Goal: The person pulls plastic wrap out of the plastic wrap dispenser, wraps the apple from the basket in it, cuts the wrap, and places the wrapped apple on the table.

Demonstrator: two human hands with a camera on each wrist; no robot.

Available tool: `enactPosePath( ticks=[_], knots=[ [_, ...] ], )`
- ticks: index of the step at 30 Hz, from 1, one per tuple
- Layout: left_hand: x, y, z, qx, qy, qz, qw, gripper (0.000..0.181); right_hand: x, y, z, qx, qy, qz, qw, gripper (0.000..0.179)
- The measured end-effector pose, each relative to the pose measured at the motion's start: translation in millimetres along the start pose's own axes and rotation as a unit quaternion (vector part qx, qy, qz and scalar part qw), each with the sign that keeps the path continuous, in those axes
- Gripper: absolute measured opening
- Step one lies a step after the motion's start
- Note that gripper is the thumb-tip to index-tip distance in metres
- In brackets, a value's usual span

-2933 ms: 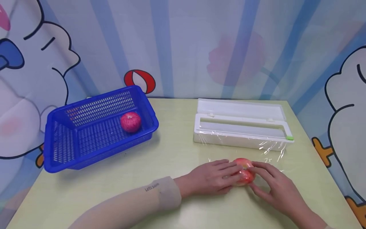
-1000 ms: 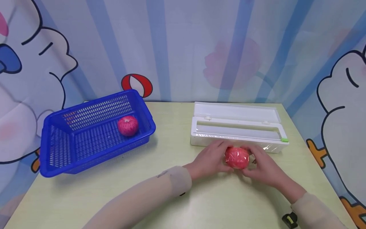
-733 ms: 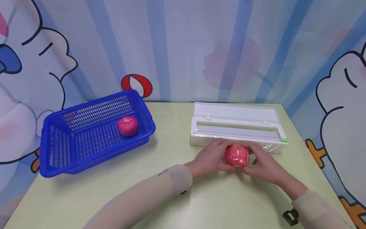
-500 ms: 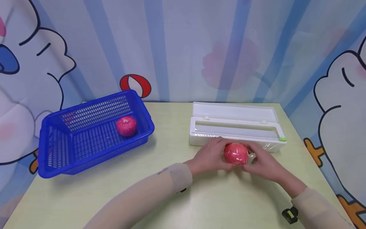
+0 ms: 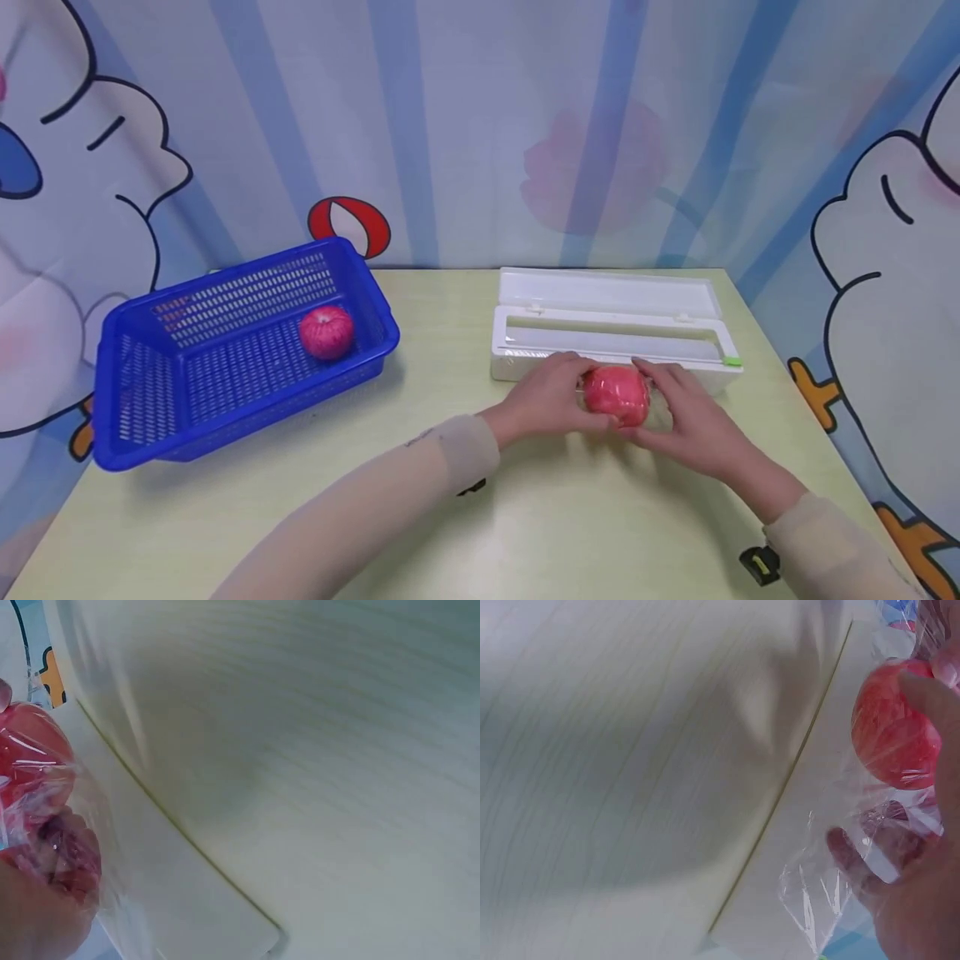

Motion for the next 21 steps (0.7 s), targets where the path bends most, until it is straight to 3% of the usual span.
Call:
enactPosePath(
  ticks=[3, 8, 11, 17, 21],
  knots=[
    [3.2, 1.4, -1.0, -0.002, -0.013, -0.003, 0.9999, 0.056, 7, -2.8, 9, 0.018, -0.062, -0.036, 0.9973, 0.107],
    [7.1, 3.2, 1.4, 0.009, -0.040, -0.005, 0.9991, 0.048, 8, -3.1, 25, 0.077, -0.104, -0.086, 0.9879, 0.109],
    [7.7, 3.5, 4.9, 0.028, -0.060, -0.004, 0.9978, 0.055, 7, -0.9, 27, 0.085, -0.098, -0.100, 0.9864, 0.108],
    [10.4, 1.6, 10.4, 0.070, -0.129, -0.010, 0.9891, 0.070, 4, 4.7, 19, 0.057, -0.062, -0.097, 0.9917, 0.112],
    [13.5, 0.1, 10.9, 0.081, -0.132, -0.008, 0.9879, 0.068, 3, 8.7, 15, 0.053, -0.046, -0.093, 0.9932, 0.109]
  ],
)
Point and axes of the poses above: each hand's wrist, its own y-axis towards the middle knuckle, its own x-axis out of the back of the hand, z = x × y, the point moved 10 cm from there along y, towards the middle knuckle, and after that the axes turned 6 degrees about -y, right-handed, at the moved point
